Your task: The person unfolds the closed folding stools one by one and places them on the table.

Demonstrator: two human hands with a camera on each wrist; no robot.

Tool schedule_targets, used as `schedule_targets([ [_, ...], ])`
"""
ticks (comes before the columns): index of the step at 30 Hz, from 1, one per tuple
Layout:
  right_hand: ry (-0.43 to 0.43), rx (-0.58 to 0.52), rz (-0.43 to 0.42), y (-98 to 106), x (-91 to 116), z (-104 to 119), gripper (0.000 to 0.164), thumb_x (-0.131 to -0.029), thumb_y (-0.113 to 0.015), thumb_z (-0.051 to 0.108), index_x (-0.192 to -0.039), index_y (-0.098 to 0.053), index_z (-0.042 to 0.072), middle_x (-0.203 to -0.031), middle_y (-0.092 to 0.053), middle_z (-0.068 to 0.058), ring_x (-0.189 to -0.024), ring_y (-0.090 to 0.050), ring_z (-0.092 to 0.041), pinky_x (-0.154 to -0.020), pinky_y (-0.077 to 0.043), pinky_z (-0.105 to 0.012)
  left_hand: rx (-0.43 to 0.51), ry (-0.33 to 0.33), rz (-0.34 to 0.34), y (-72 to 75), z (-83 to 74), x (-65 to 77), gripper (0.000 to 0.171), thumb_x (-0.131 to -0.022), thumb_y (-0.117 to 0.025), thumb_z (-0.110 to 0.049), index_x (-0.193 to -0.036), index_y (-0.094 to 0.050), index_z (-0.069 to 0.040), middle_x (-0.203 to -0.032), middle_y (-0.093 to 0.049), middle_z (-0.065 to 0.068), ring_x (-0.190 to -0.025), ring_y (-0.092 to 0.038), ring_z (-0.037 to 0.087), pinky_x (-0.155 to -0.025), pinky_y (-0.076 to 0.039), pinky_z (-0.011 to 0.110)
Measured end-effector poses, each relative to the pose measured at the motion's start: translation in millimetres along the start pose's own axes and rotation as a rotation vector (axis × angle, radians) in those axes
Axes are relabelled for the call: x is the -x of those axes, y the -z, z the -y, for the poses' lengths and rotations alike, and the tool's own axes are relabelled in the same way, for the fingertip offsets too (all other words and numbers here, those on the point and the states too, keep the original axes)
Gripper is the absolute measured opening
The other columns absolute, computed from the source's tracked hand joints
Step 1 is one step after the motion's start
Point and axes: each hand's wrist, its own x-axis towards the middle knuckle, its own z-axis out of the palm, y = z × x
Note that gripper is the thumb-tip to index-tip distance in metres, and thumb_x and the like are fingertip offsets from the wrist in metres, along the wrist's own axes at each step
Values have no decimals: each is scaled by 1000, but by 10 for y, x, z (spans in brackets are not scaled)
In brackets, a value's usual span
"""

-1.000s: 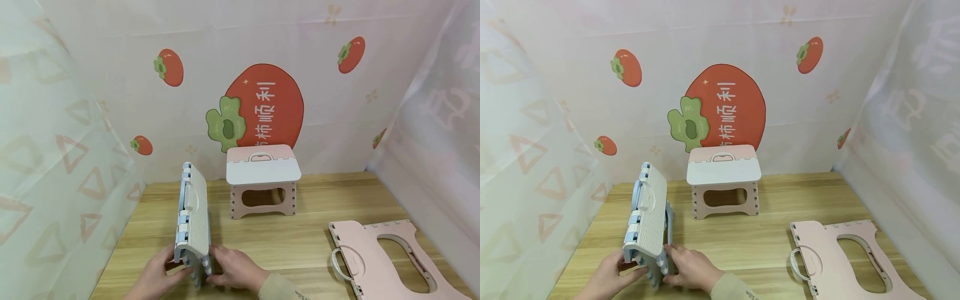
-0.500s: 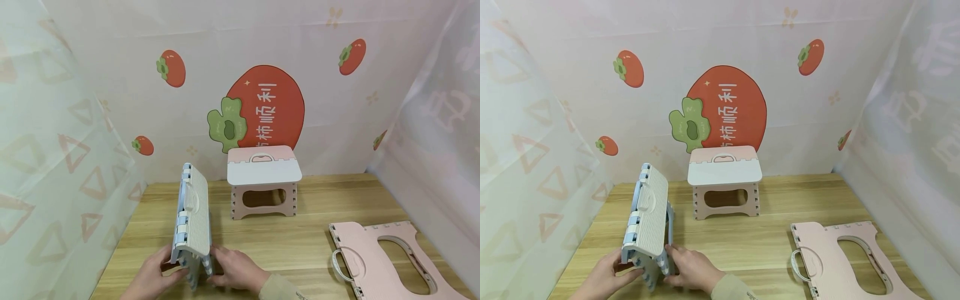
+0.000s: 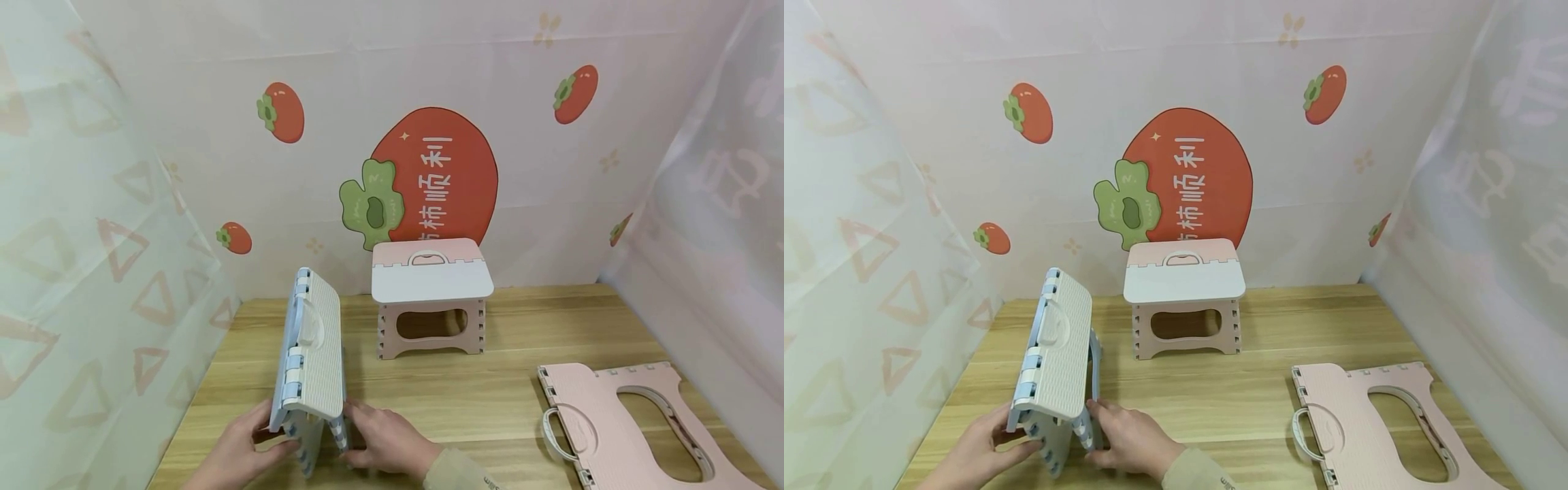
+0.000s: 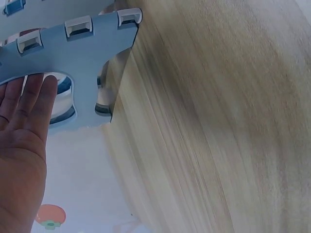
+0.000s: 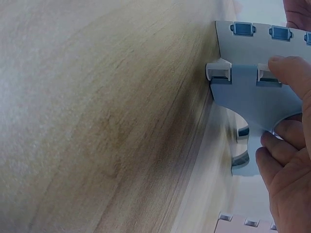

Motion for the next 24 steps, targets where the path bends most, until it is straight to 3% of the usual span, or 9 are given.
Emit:
schedule_targets([
  [6,1,-3,-3,-1,4,-1,73,-91,-78,43,-149,-46,13,-138,-62,-5,-102,-68,-8,-80,-57,-21,-8,26,-4,26,28,19,61,-88,-83,-21,-141,-57,-4,-126,-67,15,-106,-64,2,-77,-63,28],
  [10,-2,-5,4,-6,9,-4,71,-91,-78,43,-147,-47,13,-138,-62,-5,-103,-68,-8,-81,-57,-21,-2,-5,-11,36,53,32,61,-87,-83,-18,-141,-57,-4,-128,-67,15,-107,-64,1,-76,-63,28],
  [15,-2,-20,7,-12,14,-16,70,-91,-78,41,-148,-47,13,-136,-63,-3,-105,-66,-6,-82,-56,-20,-14,-61,-20,46,98,42,63,-87,-83,-13,-142,-56,-3,-131,-65,5,-107,-63,0,-74,-63,27],
  [24,6,-19,-1,-24,17,-39,71,-91,-78,39,-148,-46,13,-135,-65,-2,-102,-67,-5,-81,-56,-20,-27,-37,-26,79,131,61,62,-85,-85,-14,-140,-58,-3,-128,-66,1,-105,-63,-1,-73,-63,28],
])
